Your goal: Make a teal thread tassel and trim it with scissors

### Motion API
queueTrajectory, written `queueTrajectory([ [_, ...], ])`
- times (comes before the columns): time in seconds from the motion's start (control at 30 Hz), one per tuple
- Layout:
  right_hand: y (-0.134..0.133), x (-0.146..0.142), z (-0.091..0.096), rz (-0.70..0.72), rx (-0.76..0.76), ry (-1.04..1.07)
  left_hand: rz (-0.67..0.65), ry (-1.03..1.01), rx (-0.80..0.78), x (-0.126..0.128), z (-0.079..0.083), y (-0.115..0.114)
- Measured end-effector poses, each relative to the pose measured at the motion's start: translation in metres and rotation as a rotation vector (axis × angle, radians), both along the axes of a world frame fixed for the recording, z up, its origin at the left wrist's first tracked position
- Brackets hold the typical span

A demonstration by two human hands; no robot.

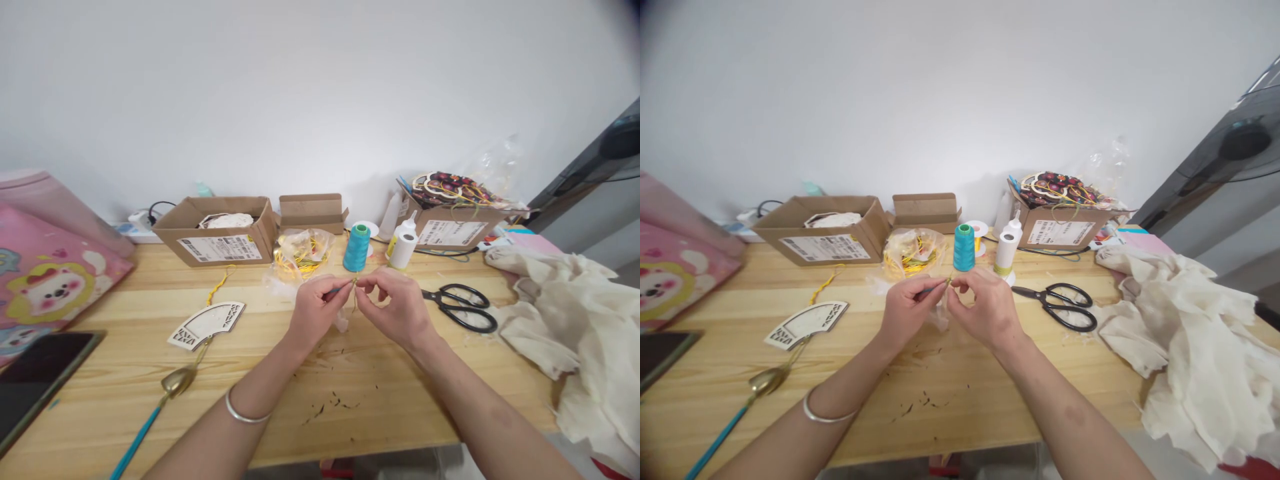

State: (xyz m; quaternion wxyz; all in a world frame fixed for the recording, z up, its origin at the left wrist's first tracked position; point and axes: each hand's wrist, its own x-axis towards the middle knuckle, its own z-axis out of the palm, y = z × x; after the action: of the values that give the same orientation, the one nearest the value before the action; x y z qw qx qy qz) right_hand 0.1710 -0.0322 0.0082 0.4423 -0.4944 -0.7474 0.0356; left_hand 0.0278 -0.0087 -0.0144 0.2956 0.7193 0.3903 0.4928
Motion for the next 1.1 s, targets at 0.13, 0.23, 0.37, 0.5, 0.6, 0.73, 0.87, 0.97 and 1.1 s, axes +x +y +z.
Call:
queueTrajectory([
  [0.13, -0.001, -0.001, -0.001, -0.007, -0.058, 0.028, -0.005, -0.044, -0.013, 0.001, 0.002, -0.001],
  [0.23, -0.001, -0.001, -0.003, -0.014, -0.101, 0.068, -0.020, -0.088, -0.049, 0.002, 0.003, -0.002],
  [0.37, -0.001, -0.001, -0.005, -0.016, -0.103, 0.111, -0.025, -0.117, -0.071, 0.002, 0.004, -0.004],
  [0.5, -0.001, -0.002, -0.006, -0.021, -0.061, 0.106, -0.034, -0.128, -0.076, 0.004, 0.006, -0.006],
  [0.6, -0.001, -0.002, -0.006, -0.024, -0.032, 0.113, -0.039, -0.130, -0.105, 0.006, 0.006, -0.007],
  [0.73, -0.001, -0.003, -0.007, -0.019, 0.001, 0.089, -0.026, -0.212, -0.239, 0.009, 0.004, -0.007],
  [0.87, 0.000, -0.003, -0.007, -0.028, 0.043, 0.013, -0.023, -0.334, -0.391, 0.011, 0.001, -0.005],
  [0.97, 0.000, -0.003, -0.008, -0.059, 0.076, -0.076, -0.038, -0.399, -0.471, 0.012, 0.000, -0.004],
  [1.1, -0.001, -0.005, -0.009, -0.143, 0.142, -0.214, -0.104, -0.497, -0.561, 0.013, -0.001, -0.003],
])
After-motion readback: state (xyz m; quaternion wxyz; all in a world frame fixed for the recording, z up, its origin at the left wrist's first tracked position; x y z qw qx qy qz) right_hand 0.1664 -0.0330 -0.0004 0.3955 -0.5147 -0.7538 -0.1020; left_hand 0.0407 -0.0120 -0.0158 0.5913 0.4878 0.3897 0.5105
